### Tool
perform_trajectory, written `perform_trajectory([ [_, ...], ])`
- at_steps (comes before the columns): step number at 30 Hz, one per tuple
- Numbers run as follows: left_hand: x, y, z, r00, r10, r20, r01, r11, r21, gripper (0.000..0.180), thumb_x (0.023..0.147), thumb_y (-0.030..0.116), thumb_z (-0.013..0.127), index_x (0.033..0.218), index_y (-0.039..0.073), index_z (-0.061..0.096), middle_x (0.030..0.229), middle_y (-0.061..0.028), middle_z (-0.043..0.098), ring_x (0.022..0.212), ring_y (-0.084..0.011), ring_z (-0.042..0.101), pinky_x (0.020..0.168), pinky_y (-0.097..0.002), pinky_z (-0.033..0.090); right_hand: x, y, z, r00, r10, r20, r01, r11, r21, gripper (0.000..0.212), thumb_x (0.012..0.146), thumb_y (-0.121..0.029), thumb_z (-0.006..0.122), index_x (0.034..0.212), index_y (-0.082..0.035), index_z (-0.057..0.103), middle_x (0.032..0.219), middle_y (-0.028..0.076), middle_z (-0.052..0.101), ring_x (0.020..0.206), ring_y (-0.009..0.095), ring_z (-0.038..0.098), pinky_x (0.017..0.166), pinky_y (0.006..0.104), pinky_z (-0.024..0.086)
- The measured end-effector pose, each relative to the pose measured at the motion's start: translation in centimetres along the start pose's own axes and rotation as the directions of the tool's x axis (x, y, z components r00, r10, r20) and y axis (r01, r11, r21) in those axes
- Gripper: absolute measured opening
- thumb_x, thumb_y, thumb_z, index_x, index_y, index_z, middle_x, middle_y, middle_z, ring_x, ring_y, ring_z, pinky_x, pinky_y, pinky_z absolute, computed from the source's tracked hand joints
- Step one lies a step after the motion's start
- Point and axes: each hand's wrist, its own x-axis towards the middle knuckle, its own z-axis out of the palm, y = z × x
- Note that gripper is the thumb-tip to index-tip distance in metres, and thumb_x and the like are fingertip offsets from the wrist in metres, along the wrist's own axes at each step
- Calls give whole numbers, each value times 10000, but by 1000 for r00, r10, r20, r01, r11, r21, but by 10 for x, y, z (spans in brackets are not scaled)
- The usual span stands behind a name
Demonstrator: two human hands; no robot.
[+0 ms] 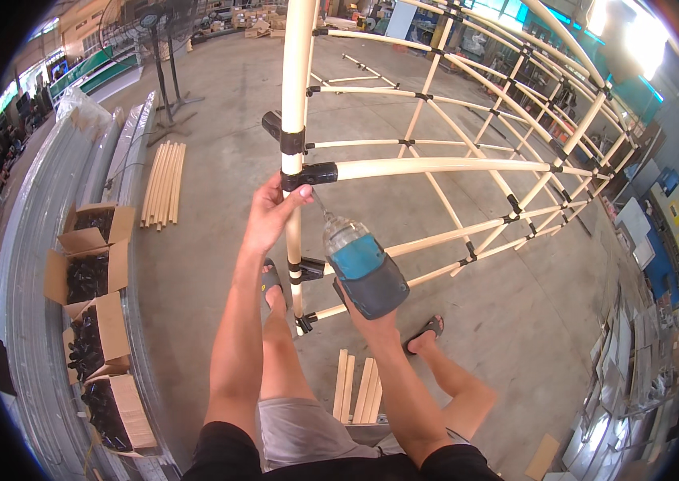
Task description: The person assembles a large pipe structure by inserting poles into plastic connectors and using a power drill to secure screws into the joints. They also pick up and move bundles of poles and additional connectors from the floor and storage areas.
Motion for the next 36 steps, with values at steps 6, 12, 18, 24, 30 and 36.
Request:
perform_trajectory([
  [6, 0, -7, -4, 999, 24, 30, -23, 999, -32, 251, 906, 178, 663, 1097, 26, 605, 889, -4, 640, 829, -97, 578, 803, -263, 451, 1, 9, 1, 994, -104, 29, 106, 991, -83, 140, 703, -56, 726, 776, -3, 620, 717, 88, 635, 633, 213, 589, 575, 334, 451],
  [12, 1, -10, -1, 999, 46, 9, -46, 997, -57, 260, 905, 175, 665, 1099, 14, 601, 893, -10, 635, 832, -92, 578, 811, -267, 458, 4, 14, -4, 984, -166, 64, 177, 956, -235, 266, 674, -56, 738, 922, -32, 643, 890, 112, 658, 811, 320, 621, 704, 399, 476],
  [18, -5, -8, 2, 998, 42, -40, -43, 999, -26, 279, 904, 158, 662, 1121, -3, 592, 921, -5, 619, 841, -90, 562, 823, -277, 471, 34, -46, -27, 987, 59, 147, -59, 998, -4, 359, 698, -124, 713, 1027, -34, 604, 906, 146, 641, 824, 346, 618, 692, 376, 484],
  [24, -5, -8, 4, 996, 70, -61, -77, 990, -119, 293, 898, 107, 666, 1154, -5, 577, 986, -12, 614, 880, -98, 565, 796, -268, 469, 58, -59, -42, 962, -135, 236, 188, 958, -219, 343, 696, -155, 716, 981, -30, 571, 769, 160, 632, 729, 368, 622, 638, 337, 477],
  [30, -4, -9, 6, 999, 39, -36, -43, 992, -116, 306, 900, 91, 644, 1183, -5, 574, 1001, -13, 607, 896, -100, 556, 871, -288, 475, 36, -34, -26, 972, -152, 179, 171, 980, -100, 361, 705, -98, 743, 1022, -14, 592, 728, 104, 636, 675, 217, 621, 626, 313, 474],
  [36, -3, -9, 2, 999, 49, -23, -51, 992, -115, 273, 897, 91, 649, 1143, -5, 580, 981, -11, 616, 899, -100, 563, 853, -281, 474, 26, -44, -17, 979, -102, 179, 119, 989, -86, 271, 725, -60, 723, 987, -54, 654, 902, 84, 666, 816, 256, 607, 724, 382, 490],
])
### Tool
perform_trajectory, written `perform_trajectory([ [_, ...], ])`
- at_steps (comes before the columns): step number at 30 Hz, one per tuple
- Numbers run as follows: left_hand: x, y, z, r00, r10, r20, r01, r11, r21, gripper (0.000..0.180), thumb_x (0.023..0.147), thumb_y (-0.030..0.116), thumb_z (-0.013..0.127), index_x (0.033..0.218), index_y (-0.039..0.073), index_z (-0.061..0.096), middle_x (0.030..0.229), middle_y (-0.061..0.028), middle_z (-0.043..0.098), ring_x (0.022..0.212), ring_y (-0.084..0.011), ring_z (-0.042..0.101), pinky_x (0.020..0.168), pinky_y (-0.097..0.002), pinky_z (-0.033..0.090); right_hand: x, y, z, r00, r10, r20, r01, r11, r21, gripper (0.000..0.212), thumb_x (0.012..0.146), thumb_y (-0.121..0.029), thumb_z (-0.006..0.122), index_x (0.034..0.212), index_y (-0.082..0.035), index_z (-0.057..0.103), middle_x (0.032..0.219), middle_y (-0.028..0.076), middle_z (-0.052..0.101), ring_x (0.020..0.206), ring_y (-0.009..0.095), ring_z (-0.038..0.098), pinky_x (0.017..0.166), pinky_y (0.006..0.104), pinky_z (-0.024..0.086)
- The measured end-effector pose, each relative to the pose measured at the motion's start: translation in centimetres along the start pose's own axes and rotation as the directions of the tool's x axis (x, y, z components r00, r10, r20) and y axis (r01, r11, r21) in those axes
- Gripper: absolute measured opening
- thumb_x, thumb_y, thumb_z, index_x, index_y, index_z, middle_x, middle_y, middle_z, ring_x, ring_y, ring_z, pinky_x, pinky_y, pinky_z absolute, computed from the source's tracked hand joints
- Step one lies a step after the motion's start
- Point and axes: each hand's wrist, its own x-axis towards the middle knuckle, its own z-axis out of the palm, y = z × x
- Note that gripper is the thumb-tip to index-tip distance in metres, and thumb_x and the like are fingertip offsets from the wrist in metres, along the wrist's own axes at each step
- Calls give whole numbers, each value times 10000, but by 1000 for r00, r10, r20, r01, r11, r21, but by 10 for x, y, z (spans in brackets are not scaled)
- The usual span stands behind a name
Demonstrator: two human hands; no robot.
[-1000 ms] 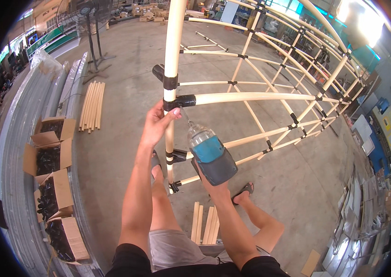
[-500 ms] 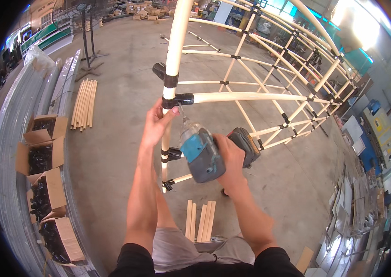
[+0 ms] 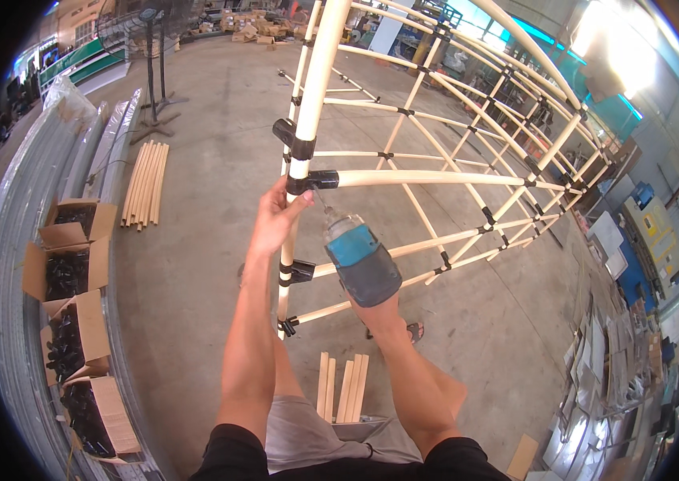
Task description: The person assembles a large pipe structure by inserting poles into plastic connectors and using a power drill to secure screws into the joints. They also pick up and move bundles of poles and additional connectors from the floor and storage areas.
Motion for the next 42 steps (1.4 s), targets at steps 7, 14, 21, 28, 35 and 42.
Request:
perform_trajectory([
  [7, 1, 1, 2, 1000, 0, -16, 0, 1000, -14, 260, 894, 95, 657, 1125, 0, 586, 974, -14, 628, 887, -100, 576, 847, -281, 477, 2, -7, -1, 993, -117, -14, 116, 992, -53, 283, 745, -33, 732, 994, 18, 607, 789, 49, 660, 723, 88, 565, 662, 267, 475],
  [14, 1, 0, 0, 1000, -13, -10, 13, 1000, -12, 268, 890, 97, 664, 1128, 4, 583, 992, -13, 636, 891, -97, 579, 848, -277, 479, -5, 3, 12, 993, -109, -34, 102, 983, -155, 211, 730, -66, 717, 937, -49, 674, 856, 108, 668, 778, 284, 622, 708, 398, 494],
  [21, 1, -3, 0, 1000, -3, -15, 3, 1000, -2, 294, 885, 115, 676, 1140, 10, 576, 989, -19, 640, 868, -99, 582, 820, -274, 472, -7, 2, 14, 994, -97, -44, 87, 980, -179, 179, 733, -57, 711, 910, -52, 685, 847, 114, 668, 788, 317, 629, 706, 409, 498],
  [28, 1, -4, 1, 1000, -18, -18, 18, 1000, 14, 320, 885, 105, 670, 1170, 5, 566, 987, -26, 638, 887, -105, 585, 856, -284, 480, -6, -1, 10, 998, 7, -67, -4, 999, 48, 296, 719, -36, 734, 975, 7, 591, 739, 96, 645, 668, 151, 591, 639, 294, 472],
  [35, 1, -1, 1, 1000, -21, -14, 21, 1000, -3, 307, 885, 87, 662, 1164, -1, 568, 988, -20, 633, 906, -102, 578, 863, -287, 483, -3, -10, 10, 995, -37, -87, 42, 998, 54, 280, 734, -36, 731, 978, 12, 601, 765, 74, 658, 706, 114, 590, 654, 276, 477],
  [42, 7, -2, -3, 1000, -14, -23, 13, 999, -39, 286, 882, 86, 667, 1141, 10, 573, 998, -17, 631, 906, -103, 575, 857, -287, 475, -4, -15, 9, 994, 32, -106, -31, 999, 11, 205, 697, -80, 753, 867, -17, 658, 820, 110, 669, 740, 298, 633, 687, 374, 494],
])
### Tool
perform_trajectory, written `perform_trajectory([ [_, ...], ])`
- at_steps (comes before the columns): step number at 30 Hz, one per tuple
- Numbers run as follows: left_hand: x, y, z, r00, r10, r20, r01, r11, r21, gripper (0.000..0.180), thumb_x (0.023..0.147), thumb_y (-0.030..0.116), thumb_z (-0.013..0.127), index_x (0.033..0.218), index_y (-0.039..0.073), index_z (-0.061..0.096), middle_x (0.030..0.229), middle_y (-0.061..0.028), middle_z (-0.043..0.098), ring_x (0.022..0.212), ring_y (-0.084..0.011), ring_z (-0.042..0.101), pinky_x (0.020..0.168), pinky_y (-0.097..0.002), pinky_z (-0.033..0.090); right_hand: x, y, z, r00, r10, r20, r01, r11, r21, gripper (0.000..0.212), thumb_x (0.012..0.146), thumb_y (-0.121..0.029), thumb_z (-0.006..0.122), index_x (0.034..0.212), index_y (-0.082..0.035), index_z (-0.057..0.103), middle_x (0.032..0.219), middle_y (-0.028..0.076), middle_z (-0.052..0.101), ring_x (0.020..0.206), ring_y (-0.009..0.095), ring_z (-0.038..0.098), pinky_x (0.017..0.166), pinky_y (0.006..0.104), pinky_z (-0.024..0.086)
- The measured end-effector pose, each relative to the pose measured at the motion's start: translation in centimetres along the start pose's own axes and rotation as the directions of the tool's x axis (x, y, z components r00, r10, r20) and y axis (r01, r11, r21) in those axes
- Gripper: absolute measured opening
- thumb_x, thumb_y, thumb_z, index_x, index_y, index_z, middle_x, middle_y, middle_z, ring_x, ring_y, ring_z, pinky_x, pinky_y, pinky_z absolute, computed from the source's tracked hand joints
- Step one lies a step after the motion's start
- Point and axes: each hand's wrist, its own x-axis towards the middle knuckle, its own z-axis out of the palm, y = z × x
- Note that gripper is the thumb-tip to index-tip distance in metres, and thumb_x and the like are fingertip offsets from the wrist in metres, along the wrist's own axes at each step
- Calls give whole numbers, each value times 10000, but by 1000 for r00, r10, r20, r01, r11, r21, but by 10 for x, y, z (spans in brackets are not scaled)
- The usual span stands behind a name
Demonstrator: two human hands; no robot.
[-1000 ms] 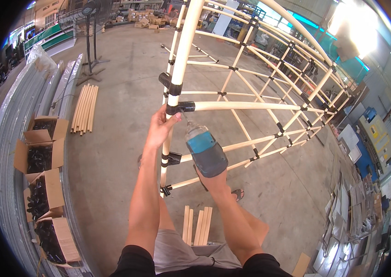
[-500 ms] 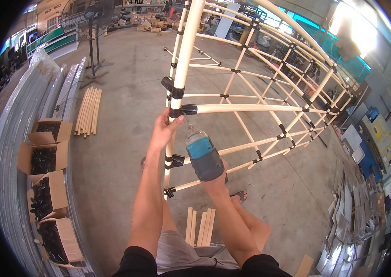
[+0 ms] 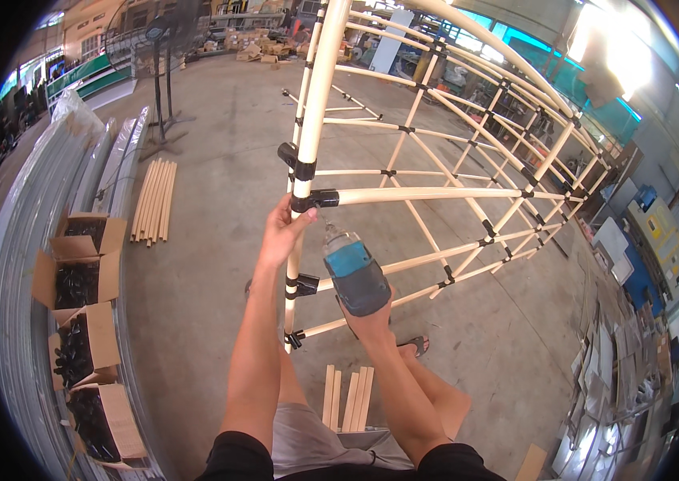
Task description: The person assembles a large pipe structure by inserting poles into plastic connectors and using a power drill to secure screws into the joints. They also pick up and move bundles of poles and additional connectors from the floor and storage areas.
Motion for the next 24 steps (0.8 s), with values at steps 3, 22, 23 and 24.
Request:
perform_trajectory([
  [3, -4, 2, 4, 1000, 5, -4, -4, 999, 39, 301, 881, 91, 673, 1153, 18, 566, 994, -15, 629, 903, -104, 575, 860, -282, 466, -6, 6, -10, 996, -86, -22, 80, 979, -186, 239, 737, -143, 764, 914, -21, 660, 863, 97, 675, 786, 294, 633, 722, 373, 491],
  [22, 200, 248, 85, 956, 73, 286, -46, 994, -103, 671, 929, 583, 483, 1257, 4, 566, 1192, -145, 636, 1014, -219, 638, 884, -341, 501, 259, -187, -101, 981, -163, -109, 170, 983, 68, 166, 795, -176, 724, 765, -37, 638, 549, -2, 549, 440, 79, 493, 407, 242, 399],
  [23, 210, 247, 89, 931, 48, 362, 31, 977, -211, 669, 926, 591, 480, 1257, 16, 568, 1187, -140, 639, 992, -205, 644, 853, -325, 515, 258, -186, -100, 981, -152, -119, 162, 984, 74, 158, 791, -161, 716, 757, -30, 634, 529, -2, 545, 433, 79, 496, 410, 239, 410],
  [24, 217, 247, 84, 908, 38, 418, 72, 967, -245, 565, 938, 551, 494, 1198, 59, 594, 1119, -106, 662, 844, -139, 644, 689, -256, 530, 261, -185, -100, 978, -175, -114, 182, 982, 56, 158, 790, -162, 715, 760, -29, 635, 530, -3, 547, 434, 78, 498, 410, 239, 412],
])
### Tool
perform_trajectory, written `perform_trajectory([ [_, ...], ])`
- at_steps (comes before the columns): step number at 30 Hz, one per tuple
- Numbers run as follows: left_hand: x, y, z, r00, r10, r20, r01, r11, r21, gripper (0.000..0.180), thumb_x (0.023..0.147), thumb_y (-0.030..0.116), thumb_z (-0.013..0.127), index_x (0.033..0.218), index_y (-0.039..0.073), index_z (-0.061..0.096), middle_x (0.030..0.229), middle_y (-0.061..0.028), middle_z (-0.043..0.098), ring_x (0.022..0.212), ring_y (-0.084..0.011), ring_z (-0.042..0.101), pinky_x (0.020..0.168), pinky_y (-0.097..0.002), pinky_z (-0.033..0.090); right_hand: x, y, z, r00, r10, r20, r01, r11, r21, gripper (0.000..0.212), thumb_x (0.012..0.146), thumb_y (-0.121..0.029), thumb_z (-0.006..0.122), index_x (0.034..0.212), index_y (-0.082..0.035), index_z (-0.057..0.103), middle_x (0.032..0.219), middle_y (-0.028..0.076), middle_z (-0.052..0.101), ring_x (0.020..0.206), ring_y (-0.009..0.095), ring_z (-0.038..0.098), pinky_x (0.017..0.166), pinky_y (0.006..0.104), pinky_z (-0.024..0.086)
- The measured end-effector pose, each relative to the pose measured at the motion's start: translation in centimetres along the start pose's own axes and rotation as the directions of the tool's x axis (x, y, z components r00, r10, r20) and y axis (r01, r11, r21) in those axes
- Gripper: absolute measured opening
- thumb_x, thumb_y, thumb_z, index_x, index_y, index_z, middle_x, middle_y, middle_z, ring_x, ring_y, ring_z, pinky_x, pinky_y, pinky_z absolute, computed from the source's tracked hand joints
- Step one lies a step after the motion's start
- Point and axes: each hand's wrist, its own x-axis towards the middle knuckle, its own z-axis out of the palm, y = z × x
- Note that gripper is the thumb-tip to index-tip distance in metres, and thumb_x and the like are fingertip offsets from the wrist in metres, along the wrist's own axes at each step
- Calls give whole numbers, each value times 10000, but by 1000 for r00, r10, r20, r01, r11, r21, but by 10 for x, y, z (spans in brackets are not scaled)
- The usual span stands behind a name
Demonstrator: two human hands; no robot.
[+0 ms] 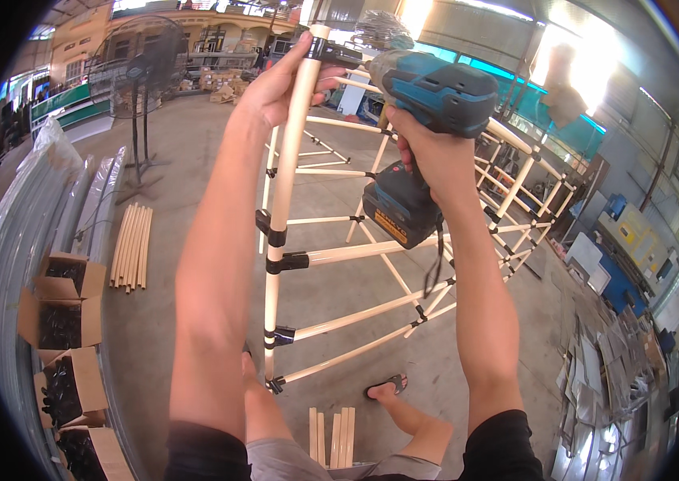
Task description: The person assembles a large pipe structure by inserting poles into plastic connectors and using a power drill to secure screws into the joints. They also pick up and move bundles of poles and additional connectors from the floor and storage areas.
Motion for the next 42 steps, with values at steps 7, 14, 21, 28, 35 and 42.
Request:
perform_trajectory([
  [7, 0, -17, -7, 997, 75, 9, -71, 974, -217, 463, 889, 474, 631, 1061, 44, 612, 910, -97, 656, 648, -124, 555, 537, -244, 471, 6, 3, -5, 998, 4, 56, -2, 1000, -31, 177, 820, -200, 720, 801, -41, 644, 581, 2, 557, 459, 75, 493, 407, 240, 391],
  [14, -7, -18, -5, 993, 98, 59, -85, 976, -198, 428, 919, 471, 590, 979, 47, 577, 793, -54, 576, 646, -114, 510, 548, -232, 425, 19, 4, -10, 954, -291, 69, 299, 926, -230, 220, 757, -206, 736, 838, -20, 652, 643, 63, 641, 565, 177, 608, 555, 344, 490],
  [21, -11, -12, -4, 996, 80, 50, -71, 983, -168, 360, 939, 444, 567, 1013, 92, 560, 822, -36, 558, 635, -102, 499, 526, -225, 408, 26, -34, -11, 923, -324, 207, 379, 858, -348, 240, 736, -200, 715, 878, -15, 657, 755, 174, 671, 680, 344, 637, 643, 387, 504],
  [28, -6, -16, -5, 997, 79, 5, -77, 978, -191, 443, 867, 461, 671, 954, 35, 585, 788, -64, 578, 605, -134, 513, 528, -258, 419, 21, -38, -9, 947, -233, 220, 300, 887, -352, 208, 774, -184, 692, 891, -15, 662, 725, 94, 682, 668, 178, 661, 636, 332, 508],
  [35, -4, -16, -7, 997, 73, 11, -70, 980, -187, 442, 865, 457, 673, 958, 33, 589, 788, -68, 584, 607, -133, 517, 522, -254, 415, 26, -37, -11, 948, -227, 223, 298, 879, -371, 224, 781, -166, 694, 914, 10, 654, 769, 97, 698, 665, 170, 685, 631, 310, 524],
  [42, -7, -16, -4, 997, 76, 12, -72, 978, -197, 427, 865, 451, 676, 960, 44, 588, 769, -52, 577, 603, -126, 517, 500, -246, 405, 24, -40, -9, 972, -118, 202, 186, 915, -359, 261, 773, -174, 702, 941, 18, 648, 816, 110, 703, 674, 165, 695, 635, 306, 533],
])
